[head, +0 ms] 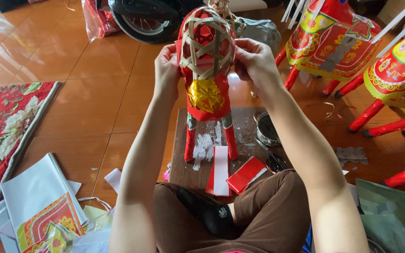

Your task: Assembling a traditional paper decoration by cutting, gluing, and attaching red paper strips to a frame.

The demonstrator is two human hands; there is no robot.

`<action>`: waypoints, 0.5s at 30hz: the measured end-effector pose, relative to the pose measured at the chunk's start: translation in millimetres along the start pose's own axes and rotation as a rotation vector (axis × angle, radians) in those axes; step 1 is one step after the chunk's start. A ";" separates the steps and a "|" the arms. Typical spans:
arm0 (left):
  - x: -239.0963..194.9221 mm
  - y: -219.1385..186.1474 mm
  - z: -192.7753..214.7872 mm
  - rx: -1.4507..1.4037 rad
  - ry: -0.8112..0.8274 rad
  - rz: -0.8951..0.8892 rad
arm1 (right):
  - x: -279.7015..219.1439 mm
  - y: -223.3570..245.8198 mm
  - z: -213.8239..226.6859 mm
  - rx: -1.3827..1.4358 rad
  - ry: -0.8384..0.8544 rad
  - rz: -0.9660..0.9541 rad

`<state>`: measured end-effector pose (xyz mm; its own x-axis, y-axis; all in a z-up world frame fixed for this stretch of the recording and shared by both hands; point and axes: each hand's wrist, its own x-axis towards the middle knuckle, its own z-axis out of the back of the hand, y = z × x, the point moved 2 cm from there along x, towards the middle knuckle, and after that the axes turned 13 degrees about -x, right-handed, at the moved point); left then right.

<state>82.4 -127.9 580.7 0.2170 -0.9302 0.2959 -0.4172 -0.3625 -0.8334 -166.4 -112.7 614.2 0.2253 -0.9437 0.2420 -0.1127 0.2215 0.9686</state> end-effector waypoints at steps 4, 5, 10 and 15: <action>-1.6 4.3 -2.7 -0.013 0.008 0.047 | 2.7 -10.0 0.0 0.071 0.023 0.022; -0.9 7.3 -1.0 -0.004 0.018 0.055 | 4.4 -14.3 0.5 0.104 0.047 0.040; -3.1 23.2 11.0 0.140 0.052 -0.078 | 15.6 -53.3 4.9 -0.038 -0.008 0.108; -37.6 10.8 7.0 0.327 0.090 -0.401 | -8.3 -52.7 -8.7 -0.132 -0.141 0.302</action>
<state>75.9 -96.5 557.3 0.2207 -0.7287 0.6483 -0.0167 -0.6674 -0.7445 -153.9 -114.5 561.7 0.0641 -0.8532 0.5177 -0.0253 0.5172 0.8555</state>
